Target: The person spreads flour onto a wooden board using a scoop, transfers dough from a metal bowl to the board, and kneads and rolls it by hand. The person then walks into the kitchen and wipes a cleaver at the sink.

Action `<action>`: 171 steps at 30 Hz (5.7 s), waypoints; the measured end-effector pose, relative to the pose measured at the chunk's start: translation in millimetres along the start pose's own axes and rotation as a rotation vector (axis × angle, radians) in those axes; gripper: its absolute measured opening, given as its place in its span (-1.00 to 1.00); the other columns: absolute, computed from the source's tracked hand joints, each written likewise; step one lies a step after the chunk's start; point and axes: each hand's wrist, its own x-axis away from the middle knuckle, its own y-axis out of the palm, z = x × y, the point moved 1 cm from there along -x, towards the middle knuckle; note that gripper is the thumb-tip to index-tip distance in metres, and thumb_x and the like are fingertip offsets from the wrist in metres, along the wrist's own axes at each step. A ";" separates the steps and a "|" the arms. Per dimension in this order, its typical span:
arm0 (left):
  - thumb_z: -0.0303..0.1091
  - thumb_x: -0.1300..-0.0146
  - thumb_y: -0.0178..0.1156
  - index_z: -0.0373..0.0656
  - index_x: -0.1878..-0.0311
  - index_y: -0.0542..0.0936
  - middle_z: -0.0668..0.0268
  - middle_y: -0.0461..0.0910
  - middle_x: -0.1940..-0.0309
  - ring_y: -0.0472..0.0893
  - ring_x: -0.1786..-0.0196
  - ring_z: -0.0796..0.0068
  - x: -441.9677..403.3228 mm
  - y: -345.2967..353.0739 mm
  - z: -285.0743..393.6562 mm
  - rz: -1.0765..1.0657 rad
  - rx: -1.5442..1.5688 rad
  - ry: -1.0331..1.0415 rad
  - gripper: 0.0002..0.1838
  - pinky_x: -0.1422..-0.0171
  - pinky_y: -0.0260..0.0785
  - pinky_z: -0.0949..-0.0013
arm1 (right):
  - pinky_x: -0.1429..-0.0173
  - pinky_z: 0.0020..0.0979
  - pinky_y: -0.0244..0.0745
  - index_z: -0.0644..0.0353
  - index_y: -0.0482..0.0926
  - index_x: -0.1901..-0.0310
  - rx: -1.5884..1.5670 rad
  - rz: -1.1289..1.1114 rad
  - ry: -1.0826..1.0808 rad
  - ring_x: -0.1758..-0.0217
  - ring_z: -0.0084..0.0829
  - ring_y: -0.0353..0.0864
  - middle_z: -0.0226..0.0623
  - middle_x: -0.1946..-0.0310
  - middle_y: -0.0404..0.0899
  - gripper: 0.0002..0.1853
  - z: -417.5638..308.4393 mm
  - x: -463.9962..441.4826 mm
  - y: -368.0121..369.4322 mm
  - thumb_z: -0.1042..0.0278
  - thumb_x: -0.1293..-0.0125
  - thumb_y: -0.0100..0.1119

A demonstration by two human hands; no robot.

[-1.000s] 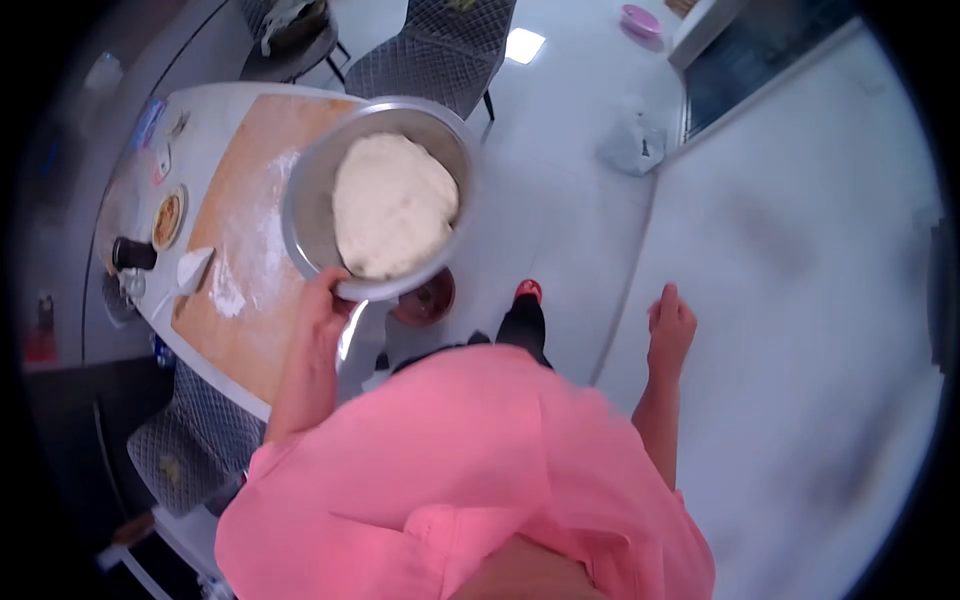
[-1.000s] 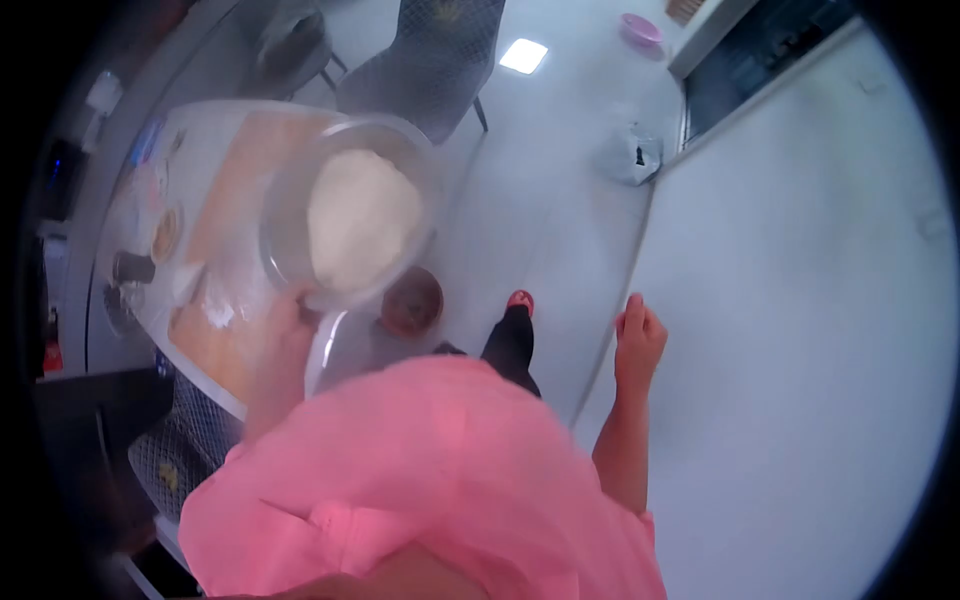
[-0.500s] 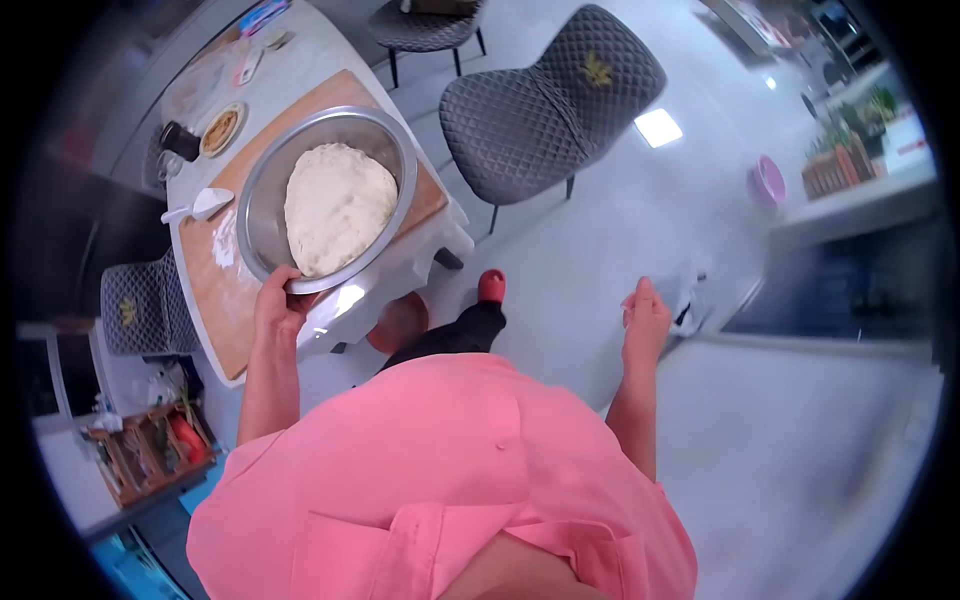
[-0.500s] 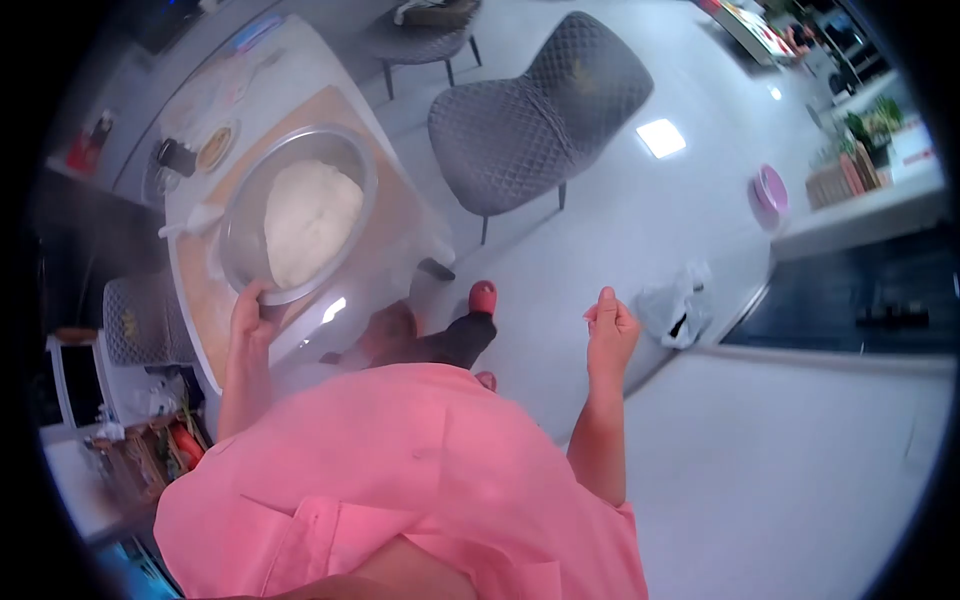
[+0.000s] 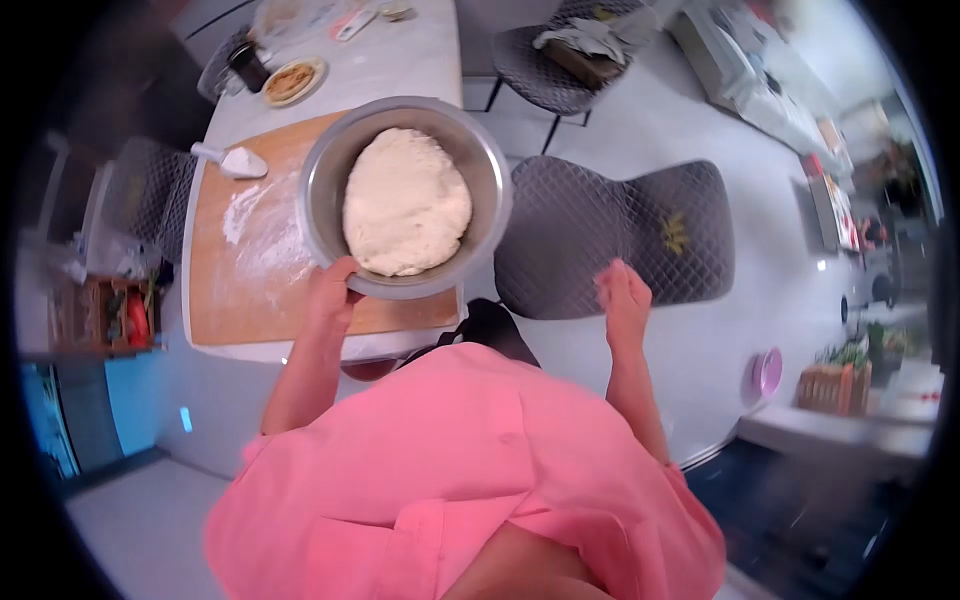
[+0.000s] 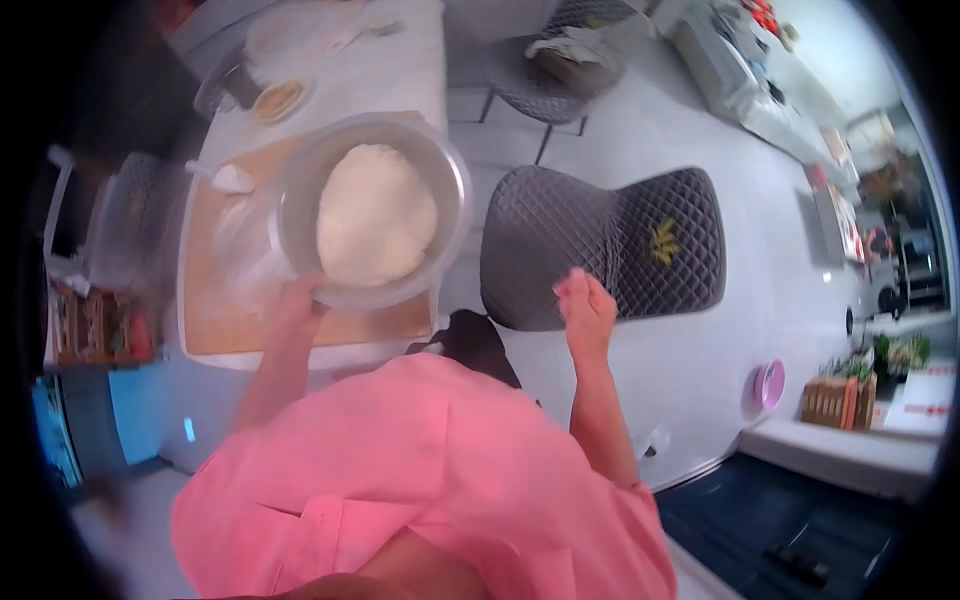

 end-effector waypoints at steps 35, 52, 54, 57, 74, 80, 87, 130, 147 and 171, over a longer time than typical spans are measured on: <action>-0.42 -0.14 0.11 -0.41 -0.07 0.43 0.09 0.51 0.13 0.55 0.17 0.30 -253.9 215.9 74.2 0.405 0.054 0.142 -0.58 0.14 0.43 0.22 | -0.01 -0.17 0.42 0.32 0.56 0.11 0.398 -0.787 -0.659 0.09 -0.05 0.55 0.02 0.18 0.59 -0.59 -37.4 -416.0 432.8 0.17 -0.10 0.22; -0.42 -0.21 0.07 -0.44 -0.08 0.36 0.02 0.48 0.09 0.56 0.04 0.18 -318.1 229.4 69.0 0.248 0.571 -0.038 -0.60 0.05 0.50 0.18 | -0.35 -0.21 0.20 0.28 0.21 -0.31 0.702 -0.966 -0.653 -0.30 -0.02 0.29 0.07 -0.21 0.34 -0.30 -65.2 -452.3 441.5 0.13 -0.18 0.15; -0.46 -0.19 0.07 -0.44 -0.08 0.36 0.02 0.48 0.10 0.56 0.04 0.20 -312.5 236.3 84.2 0.290 0.619 -0.039 -0.60 0.08 0.50 0.21 | -0.35 -0.26 0.21 0.28 0.12 -0.37 0.749 -1.043 -0.373 -0.32 -0.07 0.32 0.07 -0.28 0.28 -0.15 -72.1 -463.1 453.0 -0.04 -0.15 0.19; -0.52 -0.14 0.08 -0.44 -0.08 0.35 0.04 0.48 0.11 0.57 0.06 0.23 -333.0 239.3 79.0 0.333 0.708 -0.068 -0.59 0.14 0.50 0.25 | -0.38 -0.28 0.17 0.29 0.05 -0.39 0.780 -1.091 -0.325 -0.37 -0.09 0.26 0.11 -0.30 0.25 -0.04 -65.7 -486.4 474.5 -0.05 -0.06 0.28; -0.36 -0.21 0.08 -0.30 -0.07 0.49 0.13 0.53 -0.02 0.53 -0.07 0.22 -366.8 305.1 64.1 0.720 0.563 -0.146 -0.62 -0.16 0.39 0.19 | -0.43 -0.29 0.10 0.41 -0.07 -0.40 0.796 -1.774 -0.238 -0.40 -0.06 0.20 0.22 -0.31 0.18 0.12 -37.8 -565.2 558.4 -0.05 0.04 0.37; -0.35 -0.27 0.13 -0.37 -0.24 0.22 0.06 0.44 -0.09 0.55 -0.03 0.21 -358.3 299.9 53.9 0.634 0.525 -0.269 -0.46 -0.09 0.44 0.15 | -0.41 -0.29 0.12 0.42 -0.02 -0.39 0.794 -1.862 -0.268 -0.40 -0.05 0.21 0.21 -0.31 0.19 0.09 -30.6 -564.3 575.6 -0.08 0.02 0.34; -0.18 -0.30 0.15 -0.34 -0.20 0.31 -0.05 0.49 -0.03 0.51 -0.13 0.17 -397.8 204.7 125.3 1.021 -0.318 0.223 -0.46 -0.15 0.37 0.24 | -0.39 -0.35 0.14 0.41 0.07 -0.37 0.859 -1.816 -0.181 -0.38 -0.15 0.27 0.11 -0.29 0.27 0.00 -34.2 -548.6 586.2 -0.11 -0.05 0.28; -0.31 -0.22 0.12 -0.18 0.16 0.30 -0.09 0.57 0.44 0.56 0.27 -0.18 -441.0 170.4 136.9 0.885 -0.739 0.092 -0.76 0.19 0.38 -0.07 | -0.20 -0.24 0.35 0.21 0.56 0.02 0.675 -1.984 -1.169 -0.12 -0.09 0.49 -0.05 0.05 0.57 -0.64 -69.2 -547.8 577.9 0.18 -0.23 0.11; -0.33 -0.22 0.10 -0.20 0.16 0.31 -0.07 0.58 0.45 0.58 0.31 -0.14 -441.2 171.0 141.7 0.883 -0.721 0.052 -0.77 0.21 0.40 -0.06 | -0.15 -0.21 0.38 0.24 0.59 0.05 1.121 -2.389 -0.553 -0.07 -0.03 0.52 0.03 0.03 0.57 -0.60 0.3 -444.5 630.8 0.14 -0.19 0.07; -0.33 -0.20 0.11 -0.20 0.16 0.34 0.04 0.61 0.41 0.62 0.28 -0.03 -436.5 172.1 141.8 0.867 -0.832 0.071 -0.77 0.20 0.43 0.00 | -0.05 -0.11 0.44 0.14 0.61 0.18 0.993 -2.396 -1.470 0.07 -0.09 0.56 -0.13 0.16 0.60 -0.70 -13.1 -489.2 648.2 0.28 -0.32 -0.16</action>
